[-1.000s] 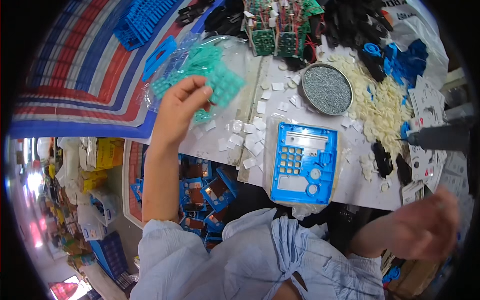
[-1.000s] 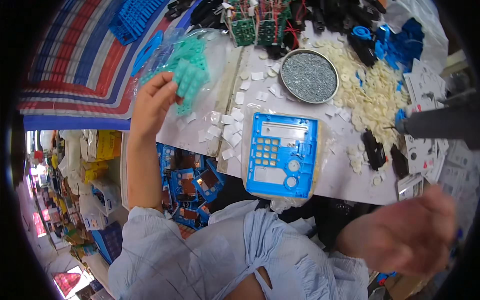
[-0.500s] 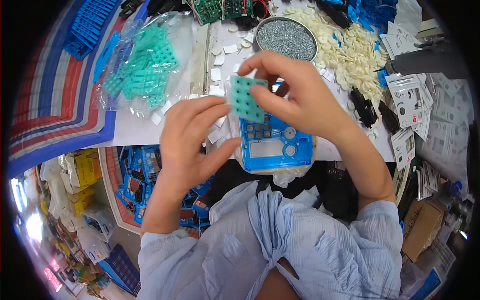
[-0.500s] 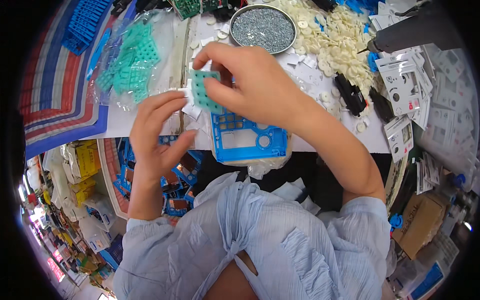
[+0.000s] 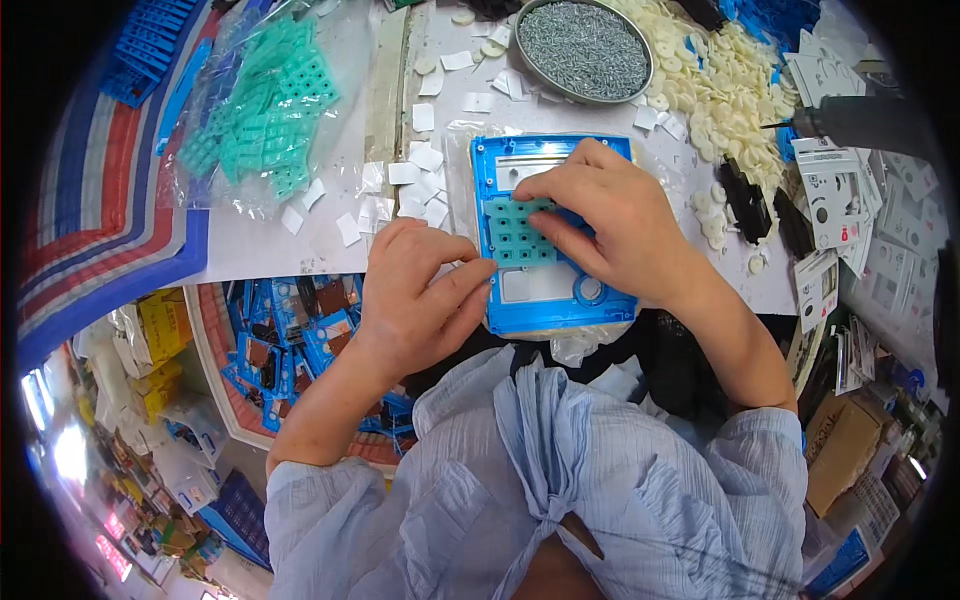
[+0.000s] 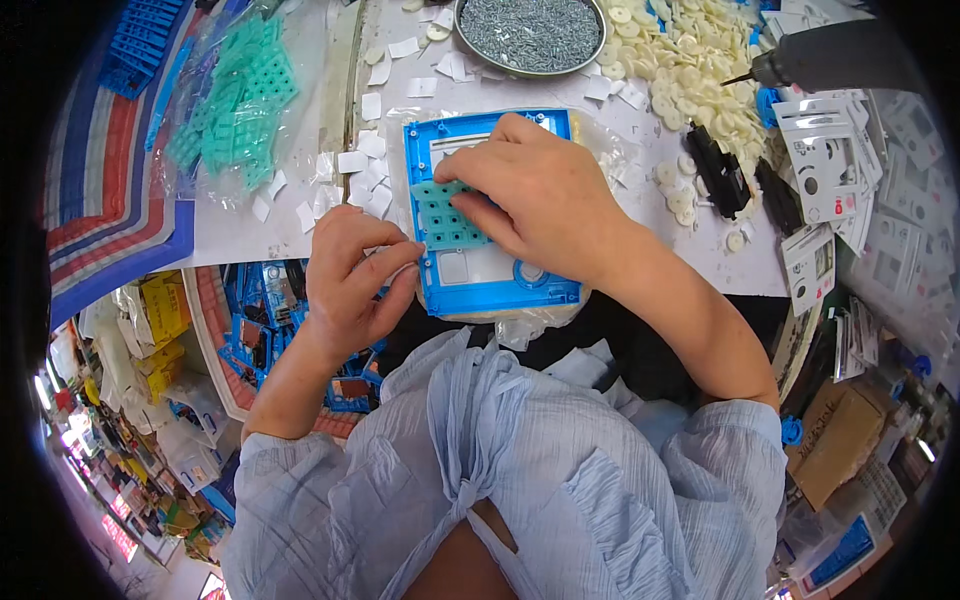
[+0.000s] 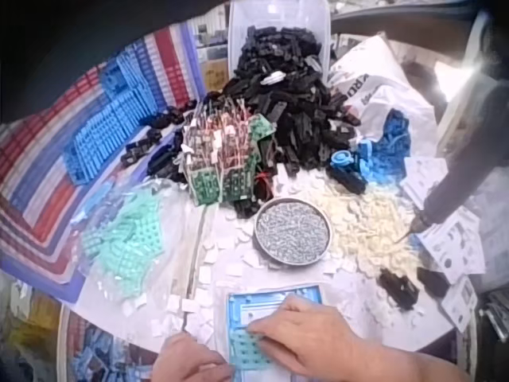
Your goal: Assembling the internal components, circuit board, and casing of an electronic toy robot.
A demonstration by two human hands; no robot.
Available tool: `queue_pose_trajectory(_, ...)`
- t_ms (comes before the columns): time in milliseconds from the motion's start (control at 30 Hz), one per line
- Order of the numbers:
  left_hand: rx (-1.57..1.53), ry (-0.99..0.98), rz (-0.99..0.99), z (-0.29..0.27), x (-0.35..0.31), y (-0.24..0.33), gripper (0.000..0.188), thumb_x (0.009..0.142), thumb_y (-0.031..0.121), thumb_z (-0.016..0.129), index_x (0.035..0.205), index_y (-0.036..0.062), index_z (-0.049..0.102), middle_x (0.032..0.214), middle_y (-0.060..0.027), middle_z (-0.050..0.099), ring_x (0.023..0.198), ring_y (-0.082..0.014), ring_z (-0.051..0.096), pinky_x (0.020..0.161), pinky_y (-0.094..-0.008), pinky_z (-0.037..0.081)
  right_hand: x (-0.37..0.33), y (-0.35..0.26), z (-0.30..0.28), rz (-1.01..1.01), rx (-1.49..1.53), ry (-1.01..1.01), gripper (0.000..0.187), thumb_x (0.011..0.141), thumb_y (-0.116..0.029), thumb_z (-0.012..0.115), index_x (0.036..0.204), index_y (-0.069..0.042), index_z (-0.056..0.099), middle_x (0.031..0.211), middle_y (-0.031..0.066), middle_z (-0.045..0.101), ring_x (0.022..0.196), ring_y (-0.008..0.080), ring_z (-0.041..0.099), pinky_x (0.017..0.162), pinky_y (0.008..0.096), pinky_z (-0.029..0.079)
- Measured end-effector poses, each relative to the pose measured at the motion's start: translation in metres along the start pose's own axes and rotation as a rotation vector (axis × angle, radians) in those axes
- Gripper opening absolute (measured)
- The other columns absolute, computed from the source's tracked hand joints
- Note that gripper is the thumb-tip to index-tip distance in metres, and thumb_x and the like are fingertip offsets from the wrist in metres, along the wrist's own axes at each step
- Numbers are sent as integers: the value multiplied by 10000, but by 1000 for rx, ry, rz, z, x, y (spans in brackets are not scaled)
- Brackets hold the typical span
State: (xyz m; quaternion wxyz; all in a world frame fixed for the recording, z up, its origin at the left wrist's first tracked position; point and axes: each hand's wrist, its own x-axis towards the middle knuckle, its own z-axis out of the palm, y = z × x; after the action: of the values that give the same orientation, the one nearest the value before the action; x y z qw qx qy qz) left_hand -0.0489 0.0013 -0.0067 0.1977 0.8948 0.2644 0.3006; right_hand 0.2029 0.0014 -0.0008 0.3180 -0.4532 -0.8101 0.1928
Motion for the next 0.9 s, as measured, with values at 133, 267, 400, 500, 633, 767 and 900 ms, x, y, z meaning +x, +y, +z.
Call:
queue_pose_trajectory(133,28,-37,27,3,4,-4,317,695,39,762,1005,91,718,951,-50,644,864,-243,600,894,-468,455,1,4,3,-21,-57,13,236,796,-162,761,1022,-138,698,924,8,721,857,240,620,693,359,533)
queue_pose_trajectory(267,68,-88,49,3,3,-5,336,692,56,775,1020,109,720,990,-56,638,895,-247,599,911,-486,454,0,-1,-1,-22,-199,1,296,763,-163,774,1043,-126,685,1003,24,699,904,257,620,712,358,539)
queue_pose_trajectory(400,68,-142,54,-1,5,-6,318,710,92,777,1019,118,706,1142,-85,631,1050,-272,602,994,-525,424,-12,-14,-9,-72,-173,-1,463,722,-198,801,1136,-48,655,1209,113,634,1095,307,602,868,398,524)
queue_pose_trajectory(500,127,-254,85,-7,12,-6,318,724,150,788,1019,119,674,1262,-88,607,1230,-289,568,1098,-596,327,-25,-30,-14,-74,-156,-223,706,710,-323,814,1278,32,590,1419,187,528,1365,334,469,1085,501,398)
queue_pose_trajectory(633,202,-477,109,-15,19,-5,382,734,252,812,1045,129,627,1362,-70,562,1396,-279,466,1160,-685,174,-36,-33,-10,-31,-241,-429,868,752,-478,762,1414,21,505,1529,193,434,1471,331,345,1170,573,260)
queue_pose_trajectory(767,276,-616,153,-21,26,-5,451,726,324,829,1085,149,619,1410,-55,526,1439,-265,413,1162,-707,151,-37,-36,-10,-12,-322,-526,942,776,-559,729,1472,14,454,1579,186,373,1514,314,269,1191,606,189)
queue_pose_trajectory(900,293,-632,223,-26,29,-12,493,705,342,838,1115,165,629,1424,-41,519,1443,-249,408,1165,-699,161,-33,-42,-14,-9,-413,-591,946,787,-582,720,1484,-2,448,1588,177,362,1513,309,266,1190,612,188)
